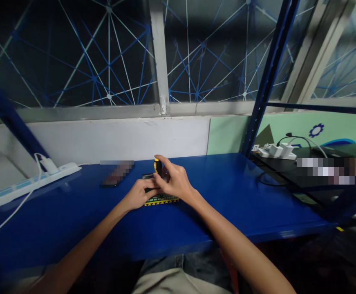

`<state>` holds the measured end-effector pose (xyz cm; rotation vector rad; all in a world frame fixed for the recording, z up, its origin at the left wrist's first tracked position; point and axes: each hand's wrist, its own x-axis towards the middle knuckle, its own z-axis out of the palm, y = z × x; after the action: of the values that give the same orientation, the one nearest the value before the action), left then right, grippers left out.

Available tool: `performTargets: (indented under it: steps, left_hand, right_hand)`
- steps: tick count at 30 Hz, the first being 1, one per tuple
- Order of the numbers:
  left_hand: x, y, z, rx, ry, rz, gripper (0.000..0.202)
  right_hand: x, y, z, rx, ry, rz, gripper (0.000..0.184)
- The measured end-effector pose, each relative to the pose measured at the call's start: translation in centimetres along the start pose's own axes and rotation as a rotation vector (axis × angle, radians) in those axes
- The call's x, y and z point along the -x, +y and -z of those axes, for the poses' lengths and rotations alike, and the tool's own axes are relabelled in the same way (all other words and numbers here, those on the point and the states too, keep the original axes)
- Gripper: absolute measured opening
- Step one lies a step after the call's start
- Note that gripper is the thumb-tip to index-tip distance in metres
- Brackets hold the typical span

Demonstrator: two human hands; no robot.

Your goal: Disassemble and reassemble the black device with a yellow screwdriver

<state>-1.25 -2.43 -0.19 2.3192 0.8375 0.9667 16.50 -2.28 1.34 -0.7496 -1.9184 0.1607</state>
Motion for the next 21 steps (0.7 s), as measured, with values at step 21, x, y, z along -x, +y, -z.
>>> performTargets:
  steps: [21]
  left_hand:
    - [0.13,0.36,-0.10,-0.089,-0.008,0.053,0.016]
  right_hand:
    - [0.28,0.52,-0.55,0.063,0.021,-0.031,0.054]
